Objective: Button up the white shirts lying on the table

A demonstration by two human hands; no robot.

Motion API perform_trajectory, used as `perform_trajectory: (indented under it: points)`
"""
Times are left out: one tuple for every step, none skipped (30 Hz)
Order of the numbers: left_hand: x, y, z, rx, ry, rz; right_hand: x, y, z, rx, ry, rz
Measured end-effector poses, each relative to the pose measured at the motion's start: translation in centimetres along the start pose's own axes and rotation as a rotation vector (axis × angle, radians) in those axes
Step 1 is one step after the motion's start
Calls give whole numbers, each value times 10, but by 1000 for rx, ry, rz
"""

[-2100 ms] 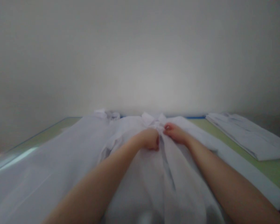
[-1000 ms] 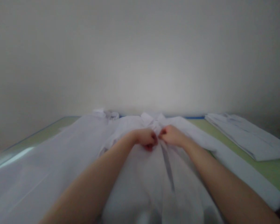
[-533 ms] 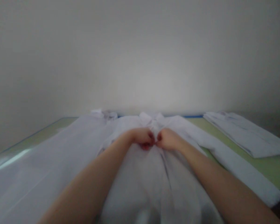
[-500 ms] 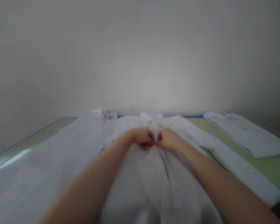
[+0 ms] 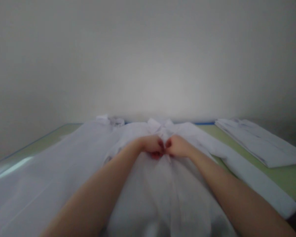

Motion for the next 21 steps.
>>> perform_trajectory:
  points:
    - [0, 0, -1, -5, -22, -8, 3, 0, 0, -6, -33, 3]
    - [1, 1, -3, -4, -49, -18, 6, 1, -1, -11, -71, 16]
    - [1, 2, -5, 6, -79, -29, 9, 1, 0, -14, -110, 34]
    - [1, 2, -6, 24, -112, -40, 10, 2, 0, -17, -144, 50]
    - [0, 3, -8, 47, -144, -50, 12, 2, 1, -16, -171, 61]
    - [0, 3, -9, 68, -172, -56, 12, 3, 1, -16, -190, 68]
    - [0, 4, -10, 80, -193, -58, 13, 3, 2, -18, -196, 70]
    - [-1, 4, -10, 84, -206, -57, 12, 3, 3, -22, -194, 65]
    - [-1, 4, -10, 85, -212, -54, 11, 4, 3, -25, -186, 56]
    - [-1, 4, -10, 82, -214, -50, 10, 4, 4, -27, -173, 42]
    - [-1, 4, -10, 79, -216, -45, 9, 3, 4, -26, -155, 24]
    - [0, 4, -9, 74, -217, -37, 7, 3, 5, -25, -132, 4]
    - [1, 4, -8, 69, -219, -30, 6, 3, 6, -21, -105, -16]
    - [2, 3, -7, 63, -219, -24, 5, 2, 6, -17, -76, -35]
    - [3, 3, -7, 56, -220, -15, 4, 2, 7, -15, -49, -51]
    - [3, 3, -6, 49, -225, -10, 3, 1, 6, -21, -33, -64]
    - [4, 3, -6, 44, -231, -9, 3, 1, 6, -31, -33, -70]
    - [5, 3, -6, 41, -241, -12, 3, 0, 5, -39, -45, -71]
    - [6, 3, -6, 40, -255, -18, 4, 0, 4, -45, -65, -69]
    - [6, 4, -7, 39, -273, -26, 4, 0, 3, -49, -86, -62]
    - [6, 4, -7, 39, -290, -33, 5, 0, 2, -46, -103, -53]
Point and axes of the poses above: each hand's wrist, its own y-axis towards the middle knuckle, its own x-axis out of the palm, z = x × y, the point moved 3 cm from there along y, towards the middle knuckle, and after that the axes turned 7 degrees about x, right-handed, at the moved point
